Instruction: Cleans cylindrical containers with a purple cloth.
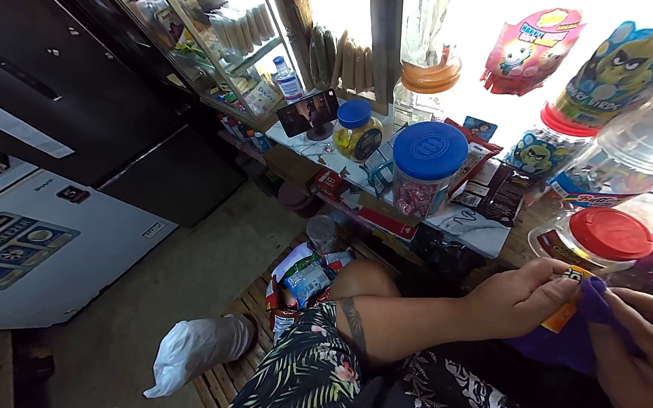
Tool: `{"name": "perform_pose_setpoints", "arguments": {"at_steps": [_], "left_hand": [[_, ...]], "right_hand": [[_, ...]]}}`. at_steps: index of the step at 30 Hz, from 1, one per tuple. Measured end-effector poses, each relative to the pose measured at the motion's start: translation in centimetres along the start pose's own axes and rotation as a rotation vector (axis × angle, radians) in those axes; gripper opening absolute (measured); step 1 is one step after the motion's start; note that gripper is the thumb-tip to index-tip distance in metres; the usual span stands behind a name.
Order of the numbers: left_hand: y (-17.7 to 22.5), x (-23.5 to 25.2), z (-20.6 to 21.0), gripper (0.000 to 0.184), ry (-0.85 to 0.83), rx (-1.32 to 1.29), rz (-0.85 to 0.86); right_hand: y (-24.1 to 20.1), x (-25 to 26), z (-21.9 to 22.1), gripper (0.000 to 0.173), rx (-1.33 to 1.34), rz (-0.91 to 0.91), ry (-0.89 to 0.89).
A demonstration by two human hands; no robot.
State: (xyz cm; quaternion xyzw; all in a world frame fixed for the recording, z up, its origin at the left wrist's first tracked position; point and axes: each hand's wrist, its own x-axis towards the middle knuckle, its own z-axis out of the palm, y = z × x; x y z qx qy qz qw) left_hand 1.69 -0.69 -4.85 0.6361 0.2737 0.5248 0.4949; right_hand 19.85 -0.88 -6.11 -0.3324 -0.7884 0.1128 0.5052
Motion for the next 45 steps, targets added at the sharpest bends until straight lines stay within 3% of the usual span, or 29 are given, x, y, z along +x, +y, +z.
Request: {"name": "perform_pose_setpoints", "arguments": {"at_steps": [11,18,25,45], "left_hand": [[0.1,0.0,0.0,0.038,-0.054,-0.009,0.018],[-0.1,0.1,-0.1,0.040,0.083,-0.009,0.064],[0.4,0.6,-1.1,0.041,0.226,-0.111,0.004],[0.0,0.4,-0.6,0.041,0.167,-0.062,-0.016]], "right_hand": [[-0.4,0.0,-0.2,0.030,0.076,0.117,0.042],[-0.6,-0.2,0.8,0.029,0.030,-0.012,0.002],[-1.1,-0.5,1.8,0.027,0.097,-0.068,-0.095],[-0.5,-0.4,1.2,0.027,0.066,-0.062,-0.091]]}}
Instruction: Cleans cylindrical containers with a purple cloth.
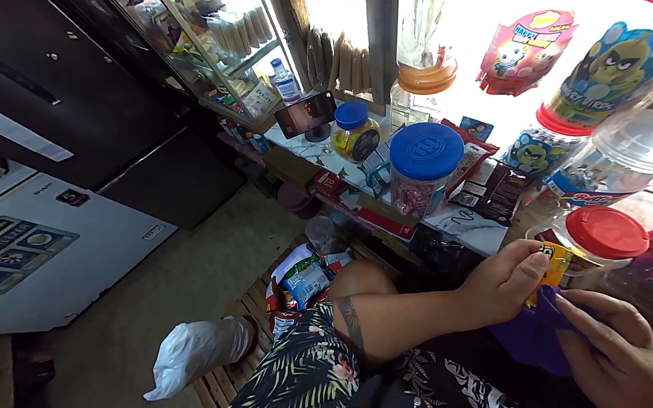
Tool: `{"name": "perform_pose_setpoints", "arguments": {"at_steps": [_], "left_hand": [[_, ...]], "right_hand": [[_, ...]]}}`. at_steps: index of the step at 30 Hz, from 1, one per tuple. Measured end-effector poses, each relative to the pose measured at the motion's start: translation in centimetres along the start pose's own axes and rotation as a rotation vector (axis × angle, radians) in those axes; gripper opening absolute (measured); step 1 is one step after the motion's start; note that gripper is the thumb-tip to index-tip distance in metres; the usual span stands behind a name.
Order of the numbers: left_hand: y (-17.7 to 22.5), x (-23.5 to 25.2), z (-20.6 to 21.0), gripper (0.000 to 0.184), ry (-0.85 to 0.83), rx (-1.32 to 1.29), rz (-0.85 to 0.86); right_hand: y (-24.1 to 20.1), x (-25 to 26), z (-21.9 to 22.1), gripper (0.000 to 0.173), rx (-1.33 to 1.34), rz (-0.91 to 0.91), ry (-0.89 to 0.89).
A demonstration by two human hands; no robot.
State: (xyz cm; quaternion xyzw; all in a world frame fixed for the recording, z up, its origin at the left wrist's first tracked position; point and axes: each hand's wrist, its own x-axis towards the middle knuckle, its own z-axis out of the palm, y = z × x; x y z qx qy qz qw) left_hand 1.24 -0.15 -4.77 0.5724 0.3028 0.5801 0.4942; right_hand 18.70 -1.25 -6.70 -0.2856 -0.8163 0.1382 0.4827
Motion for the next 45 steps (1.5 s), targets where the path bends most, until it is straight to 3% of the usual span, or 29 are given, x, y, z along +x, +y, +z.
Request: {"name": "perform_pose_setpoints", "arguments": {"at_steps": [6,12,16,34,39,45], "left_hand": [[-0.2,-0.2,0.3,0.042,-0.113,0.081,0.035],[0.5,-0.2,0.1,0.044,-0.207,0.084,-0.059],[0.4,-0.2,0.1,0.044,-0.185,-0.007,-0.104],[-0.2,-0.4,0.4,0.033,-0.109,0.027,-0.005],[-0.1,-0.1,0.2,0.031,-0.083,0.034,-0.033],[0.0,0.1,0.4,0.033,0.003,-0.050,-0.042]], "right_hand": [[0.3,0.1,-0.7,0.028,-0.023,0.060,0.062],[0.4,0.2,-1.2,0.029,-0.027,0.126,0.122],[0.5,0.2,-1.0,0.030,-0.032,0.111,0.122],[-0.4,0.2,-0.1,0.031,-0.066,0.079,0.096],[-0.6,0.0,0.1,0.040,-0.019,0.082,0.047],[-0.8,0.0,0.5,0.027,-0.043,0.063,0.079]]}}
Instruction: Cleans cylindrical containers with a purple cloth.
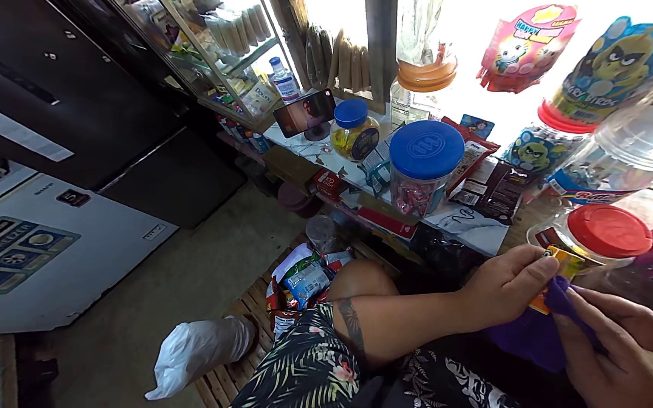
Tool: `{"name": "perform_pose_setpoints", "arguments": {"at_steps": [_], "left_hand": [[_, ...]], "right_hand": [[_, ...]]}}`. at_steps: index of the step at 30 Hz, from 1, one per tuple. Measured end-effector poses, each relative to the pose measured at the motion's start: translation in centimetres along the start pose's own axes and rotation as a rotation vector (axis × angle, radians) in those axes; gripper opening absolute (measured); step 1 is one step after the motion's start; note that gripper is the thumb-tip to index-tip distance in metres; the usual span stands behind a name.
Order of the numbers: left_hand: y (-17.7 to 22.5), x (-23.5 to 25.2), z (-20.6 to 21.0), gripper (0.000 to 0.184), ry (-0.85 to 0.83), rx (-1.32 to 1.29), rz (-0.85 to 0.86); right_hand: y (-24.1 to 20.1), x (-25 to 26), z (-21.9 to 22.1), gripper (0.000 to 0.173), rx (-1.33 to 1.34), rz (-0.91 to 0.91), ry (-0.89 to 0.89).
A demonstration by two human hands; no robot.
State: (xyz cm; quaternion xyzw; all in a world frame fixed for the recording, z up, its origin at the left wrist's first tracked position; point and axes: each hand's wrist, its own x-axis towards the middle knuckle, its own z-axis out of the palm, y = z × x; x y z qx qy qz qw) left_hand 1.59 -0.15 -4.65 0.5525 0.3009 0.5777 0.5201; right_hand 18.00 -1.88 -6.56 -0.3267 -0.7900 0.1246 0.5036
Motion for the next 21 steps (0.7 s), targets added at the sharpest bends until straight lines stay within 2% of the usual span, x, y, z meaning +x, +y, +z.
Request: {"name": "perform_pose_setpoints", "arguments": {"at_steps": [9,14,21], "left_hand": [[0.4,0.2,-0.1,0.040,0.053,-0.175,-0.118],[0.2,0.0,0.2,0.035,-0.012,-0.187,-0.095],[-0.4,-0.5,0.8,0.033,-0.129,-0.220,-0.105]], "right_hand": [[0.0,0.1,0.1,0.022,0.075,-0.051,-0.054],[0.3,0.3,-0.3,0.019,0.099,-0.044,-0.018],[0.9,0.5,-1.8,0.019,0.041,0.064,0.079]]}}
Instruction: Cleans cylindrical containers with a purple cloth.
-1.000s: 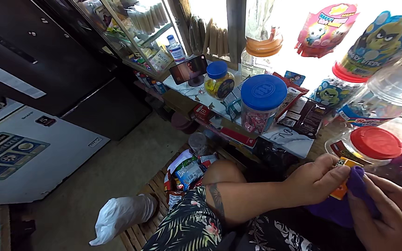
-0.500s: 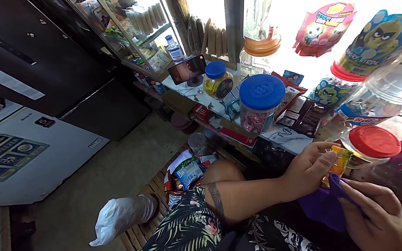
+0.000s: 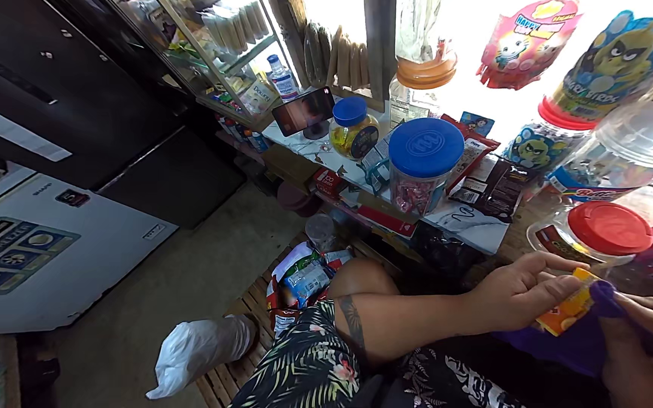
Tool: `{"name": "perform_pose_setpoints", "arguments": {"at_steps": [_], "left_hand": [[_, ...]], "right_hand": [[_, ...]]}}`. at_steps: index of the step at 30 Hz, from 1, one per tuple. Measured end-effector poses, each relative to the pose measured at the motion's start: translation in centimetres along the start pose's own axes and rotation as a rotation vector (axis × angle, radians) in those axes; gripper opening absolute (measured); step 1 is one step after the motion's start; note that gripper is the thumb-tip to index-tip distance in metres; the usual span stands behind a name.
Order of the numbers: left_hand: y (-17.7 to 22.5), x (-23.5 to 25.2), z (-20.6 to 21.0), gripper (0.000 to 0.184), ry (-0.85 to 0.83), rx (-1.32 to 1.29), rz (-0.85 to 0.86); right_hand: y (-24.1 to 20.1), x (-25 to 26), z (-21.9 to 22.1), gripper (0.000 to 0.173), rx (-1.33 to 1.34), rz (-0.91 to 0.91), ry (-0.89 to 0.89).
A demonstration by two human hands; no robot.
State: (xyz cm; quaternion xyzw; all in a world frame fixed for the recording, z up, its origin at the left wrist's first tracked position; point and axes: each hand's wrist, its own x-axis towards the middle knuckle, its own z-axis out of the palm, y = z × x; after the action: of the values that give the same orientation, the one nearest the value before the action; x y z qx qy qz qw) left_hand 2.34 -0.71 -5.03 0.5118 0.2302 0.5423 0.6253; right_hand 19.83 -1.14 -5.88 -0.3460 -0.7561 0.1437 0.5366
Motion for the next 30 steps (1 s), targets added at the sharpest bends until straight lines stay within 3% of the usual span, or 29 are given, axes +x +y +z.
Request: {"name": "perform_pose_setpoints", "arguments": {"at_steps": [12,30], "left_hand": [[0.2,0.2,-0.3,0.032,-0.013,0.020,0.007],[0.6,0.5,-0.8,0.033,0.171,0.052,0.030]], "right_hand": [[-0.2,-0.1,0.3,0.023,0.089,0.055,-0.034],[-0.8,-0.8,1.9,0.023,0.140,-0.026,-0.188]]}}
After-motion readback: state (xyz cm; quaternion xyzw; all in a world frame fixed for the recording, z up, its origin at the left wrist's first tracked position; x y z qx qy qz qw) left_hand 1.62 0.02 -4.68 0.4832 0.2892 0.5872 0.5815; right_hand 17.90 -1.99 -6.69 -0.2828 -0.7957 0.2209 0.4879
